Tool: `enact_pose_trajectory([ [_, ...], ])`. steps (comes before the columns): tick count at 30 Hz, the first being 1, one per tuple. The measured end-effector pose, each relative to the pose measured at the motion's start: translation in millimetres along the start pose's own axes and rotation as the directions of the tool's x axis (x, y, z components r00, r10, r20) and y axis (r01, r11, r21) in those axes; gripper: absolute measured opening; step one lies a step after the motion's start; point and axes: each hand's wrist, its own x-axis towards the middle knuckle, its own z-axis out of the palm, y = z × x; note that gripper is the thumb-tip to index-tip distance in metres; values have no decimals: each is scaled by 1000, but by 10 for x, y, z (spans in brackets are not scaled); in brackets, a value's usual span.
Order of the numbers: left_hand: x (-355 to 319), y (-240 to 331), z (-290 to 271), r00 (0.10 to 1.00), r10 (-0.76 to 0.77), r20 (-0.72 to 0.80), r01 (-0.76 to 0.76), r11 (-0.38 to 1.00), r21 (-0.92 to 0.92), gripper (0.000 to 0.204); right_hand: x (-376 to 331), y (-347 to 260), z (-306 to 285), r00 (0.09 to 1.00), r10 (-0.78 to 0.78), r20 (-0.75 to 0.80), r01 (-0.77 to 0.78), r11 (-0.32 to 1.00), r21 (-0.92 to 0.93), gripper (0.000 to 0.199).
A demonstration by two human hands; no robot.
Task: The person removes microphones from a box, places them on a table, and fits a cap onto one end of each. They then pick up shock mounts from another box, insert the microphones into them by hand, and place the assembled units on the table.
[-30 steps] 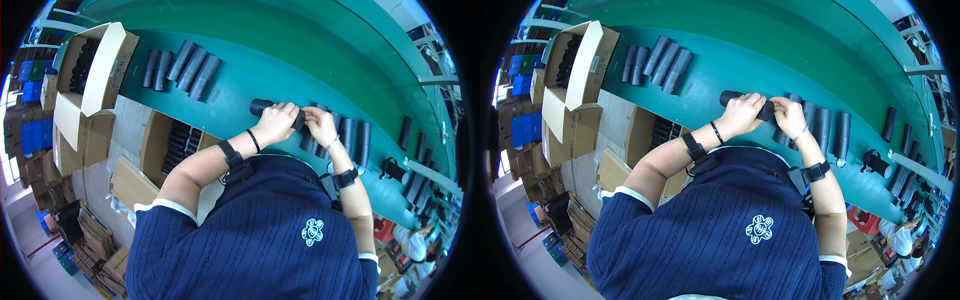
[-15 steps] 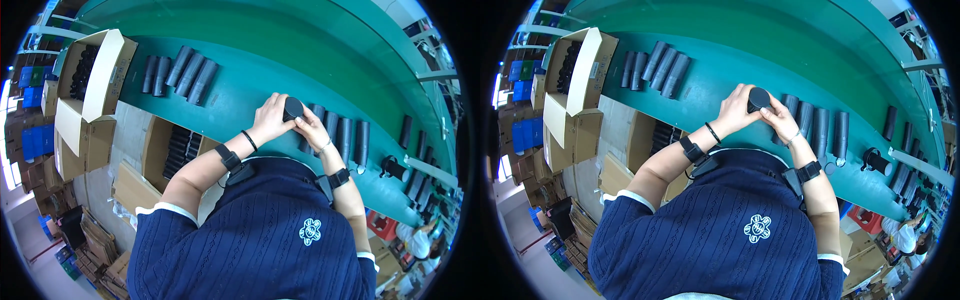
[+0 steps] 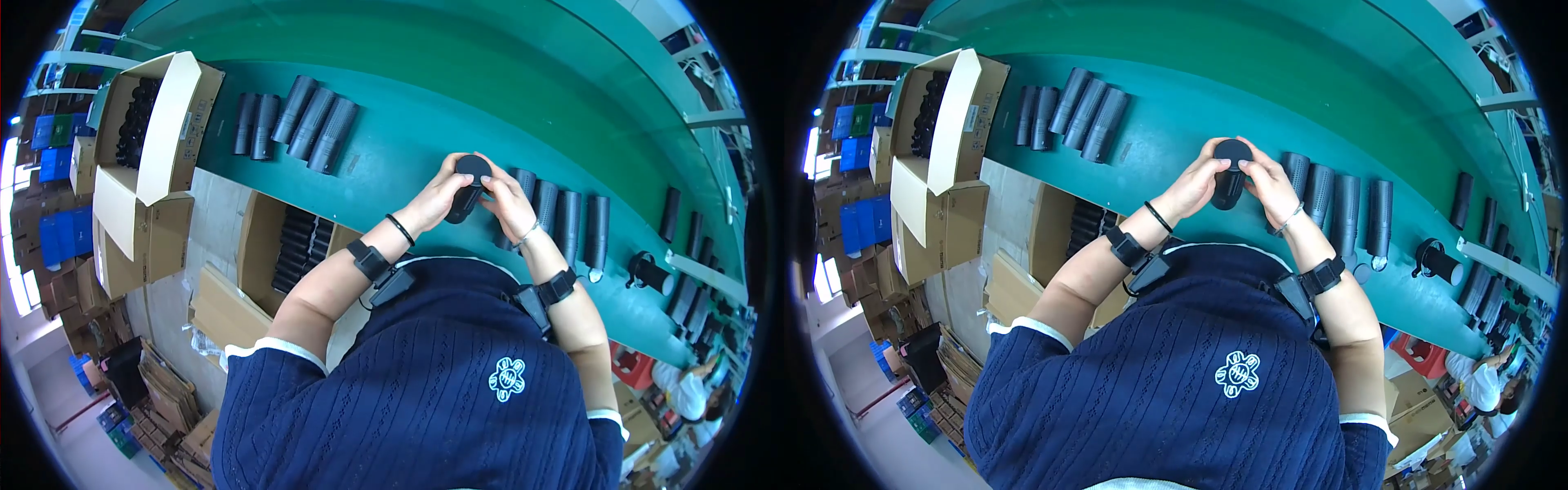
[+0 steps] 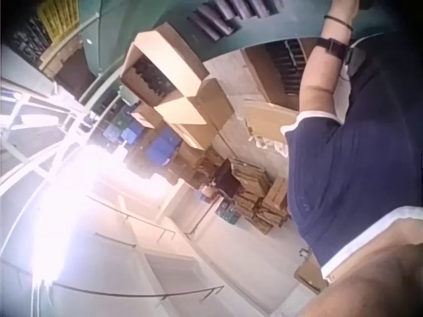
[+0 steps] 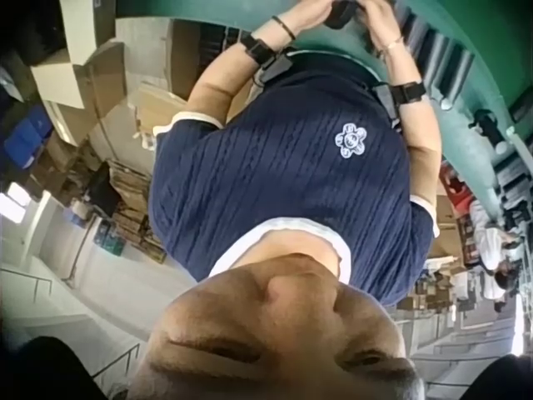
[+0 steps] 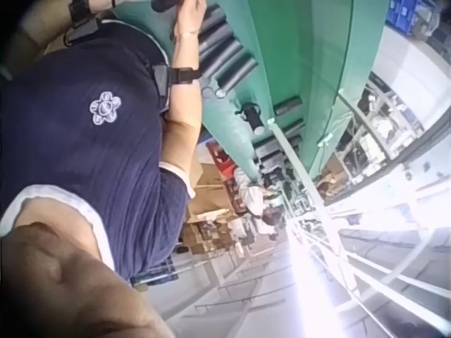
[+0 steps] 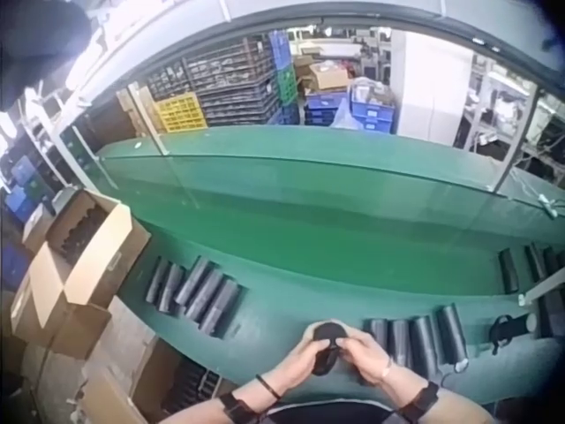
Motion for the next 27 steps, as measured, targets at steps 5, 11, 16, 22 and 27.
enact_pose_trajectory([
  [5,26,-122,67,995,77,-68,-74,996,46,35,3,10,25,1000,12,7,-13,998,58,51],
  [11,47,-131,57,995,75,-68,-67,991,116,37,31,-3,-140,993,-3,115,-17,984,178,54],
  [16,-55,-22,-44,904,351,246,-413,563,715,63,-99,66,-242,969,-57,241,14,984,180,67],
  [22,-134,-13,-6,902,364,231,-405,530,745,62,-162,146,-159,935,-266,235,318,923,-219,83],
  [27,-142,-39,40,879,432,199,-417,498,760,55,-151,155,-61,937,-325,125,346,832,-433,73],
])
